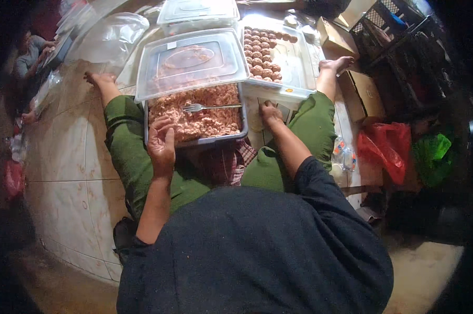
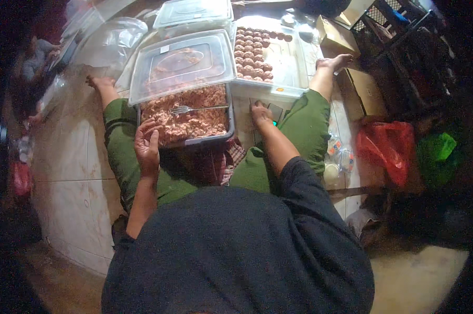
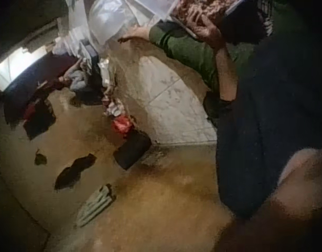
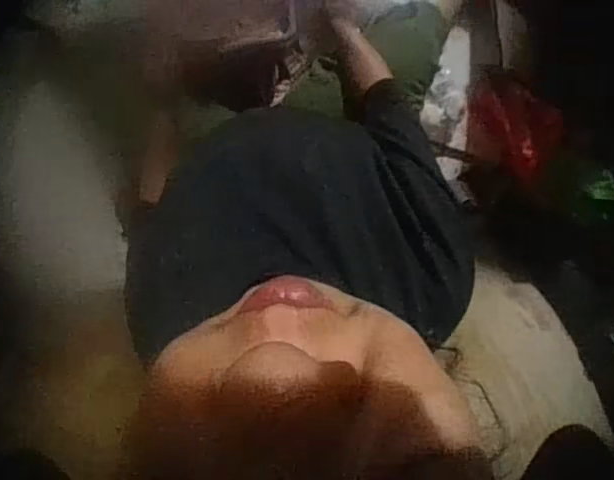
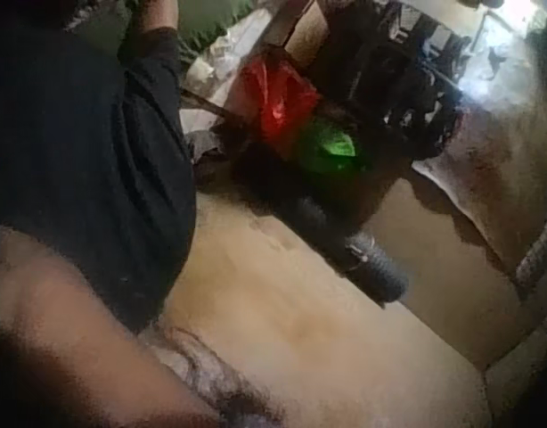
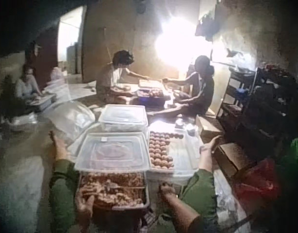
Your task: The person scoops ground meat from a container using a fork and places it onto a thin dough wrapper held in their other hand, then rolls and pinches the dough by hand to form a meatball and places it into a large plastic tray.
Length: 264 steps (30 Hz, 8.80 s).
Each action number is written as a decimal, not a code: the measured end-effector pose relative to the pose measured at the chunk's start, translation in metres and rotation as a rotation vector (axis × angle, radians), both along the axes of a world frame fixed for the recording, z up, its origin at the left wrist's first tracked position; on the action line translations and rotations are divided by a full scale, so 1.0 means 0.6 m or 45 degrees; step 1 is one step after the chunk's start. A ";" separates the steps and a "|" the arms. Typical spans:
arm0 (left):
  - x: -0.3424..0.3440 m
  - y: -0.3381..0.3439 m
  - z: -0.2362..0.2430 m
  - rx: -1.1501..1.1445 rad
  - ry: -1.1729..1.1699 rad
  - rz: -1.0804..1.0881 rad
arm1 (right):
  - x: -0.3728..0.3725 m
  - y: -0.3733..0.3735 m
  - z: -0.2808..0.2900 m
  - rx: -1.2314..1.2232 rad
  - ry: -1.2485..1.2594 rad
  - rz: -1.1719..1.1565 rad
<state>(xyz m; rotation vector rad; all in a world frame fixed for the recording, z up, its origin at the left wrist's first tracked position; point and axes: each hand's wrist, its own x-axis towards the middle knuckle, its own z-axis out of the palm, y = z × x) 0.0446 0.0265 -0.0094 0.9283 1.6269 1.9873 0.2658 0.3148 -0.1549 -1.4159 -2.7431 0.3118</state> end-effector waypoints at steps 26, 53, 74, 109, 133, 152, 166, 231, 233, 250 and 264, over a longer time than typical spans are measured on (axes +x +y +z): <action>-0.079 -0.059 -0.053 -0.045 -0.495 -0.302 | -0.189 -0.132 0.217 0.127 0.418 0.879; -0.081 -0.027 -0.044 0.232 -1.112 0.026 | -0.169 -0.263 0.223 -0.073 0.370 0.250; 0.007 0.026 0.087 0.506 -1.501 -0.529 | -0.129 -0.294 0.333 0.250 0.926 0.810; -0.083 -0.007 0.009 0.420 -1.291 -0.108 | -0.199 -0.116 0.227 0.400 -0.064 0.857; 0.010 0.044 0.030 0.386 -1.591 -0.483 | -0.110 -0.211 0.360 -0.677 0.996 0.605; 0.023 0.055 0.018 0.304 -1.382 -0.413 | -0.056 -0.227 0.376 -0.283 0.862 0.586; 0.056 0.055 0.021 0.256 -0.688 -0.284 | -0.096 -0.290 0.313 -0.105 0.857 0.599; 0.018 0.038 0.032 0.252 -1.008 -0.410 | -0.131 -0.248 0.342 -0.175 0.779 0.673; 0.009 0.033 0.025 0.229 -1.108 -0.382 | -0.122 -0.237 0.354 -0.126 0.601 0.644; -0.063 0.011 0.010 0.213 -1.013 -0.284 | -0.121 -0.141 0.337 -0.066 0.133 0.525; -0.040 0.016 0.003 0.248 -1.241 -0.274 | -0.065 -0.203 0.254 -0.258 -0.128 0.228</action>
